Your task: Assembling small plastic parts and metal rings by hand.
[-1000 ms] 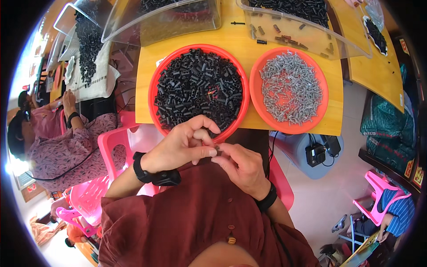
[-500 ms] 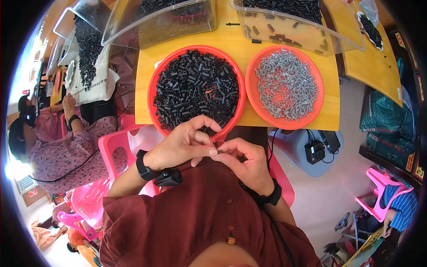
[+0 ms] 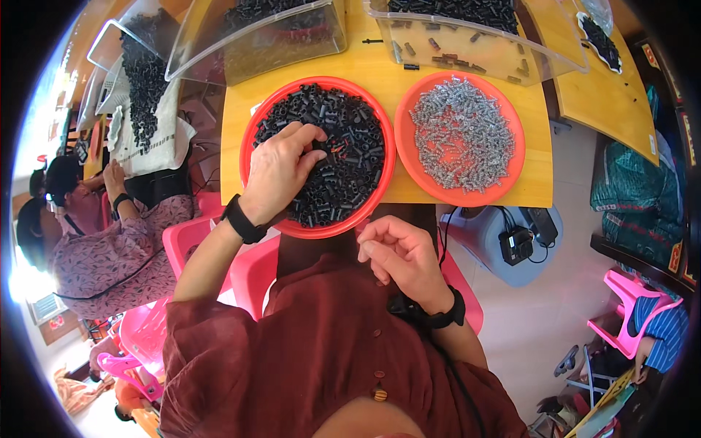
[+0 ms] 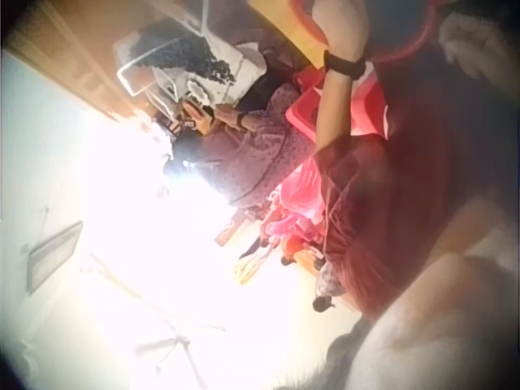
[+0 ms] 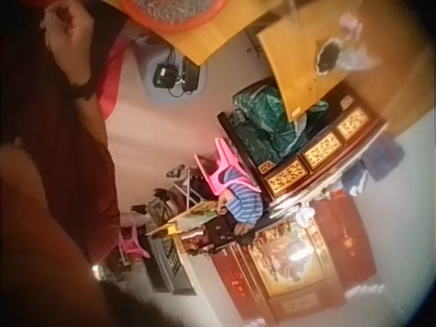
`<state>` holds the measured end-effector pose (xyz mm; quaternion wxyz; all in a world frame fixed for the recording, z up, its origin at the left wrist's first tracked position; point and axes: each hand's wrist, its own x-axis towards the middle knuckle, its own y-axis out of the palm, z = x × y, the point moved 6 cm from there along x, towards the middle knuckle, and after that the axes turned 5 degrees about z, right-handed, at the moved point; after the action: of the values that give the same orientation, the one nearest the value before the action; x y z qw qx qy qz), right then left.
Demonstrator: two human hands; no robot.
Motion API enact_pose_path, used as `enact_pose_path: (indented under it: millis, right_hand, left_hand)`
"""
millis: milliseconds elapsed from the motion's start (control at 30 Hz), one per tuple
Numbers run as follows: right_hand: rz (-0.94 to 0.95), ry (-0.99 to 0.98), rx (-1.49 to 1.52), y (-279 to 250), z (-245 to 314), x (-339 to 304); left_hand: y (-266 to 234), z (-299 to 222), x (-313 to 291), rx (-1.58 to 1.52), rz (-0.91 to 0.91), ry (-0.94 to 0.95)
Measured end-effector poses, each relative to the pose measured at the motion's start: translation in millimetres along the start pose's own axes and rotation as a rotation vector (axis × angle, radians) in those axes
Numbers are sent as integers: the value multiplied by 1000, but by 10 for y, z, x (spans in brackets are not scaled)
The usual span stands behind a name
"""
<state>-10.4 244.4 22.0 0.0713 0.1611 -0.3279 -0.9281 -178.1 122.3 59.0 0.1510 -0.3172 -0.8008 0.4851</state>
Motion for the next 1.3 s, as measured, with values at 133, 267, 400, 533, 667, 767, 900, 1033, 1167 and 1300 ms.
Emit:
enact_pose_path:
  millis: [133,267,400,533,667,767,900,1033,1167,1300]
  right_hand:
    - [-2,11,8,6,-40,3]
    - [10,19,57,19,-56,19]
    - [-5,50,92,-3,-2,16]
    - [-286,-132,-317,-138,293,-28]
    - [-706,-228,-1026,-400,855,-212]
    - [-784,-104,-1327,-559,1169,-170]
    - [-734,-122,-1622,-672,1332,62]
    - [-618,-194,-1805,-683,1351,293]
    - [-526,-48,-1925,-747,1260,457]
    - [-498,-27,-1965,-788,1209,522]
  left_hand:
    - [26,0,38,-6,24,-6]
    - [-5,25,26,3,31,-34]
    - [-25,-1,35,-22,39,-36]
    - [-80,76,-6,-203,19,-86]
    - [-145,97,-133,-527,10,-155]
    - [-71,104,-281,-934,60,-227]
    - [-18,-5,-390,-1233,118,-249]
    - [65,-89,-433,-1398,131,-212]
    - [131,-63,-481,-1498,130,-194]
    - [150,-9,-527,-1541,124,-229]
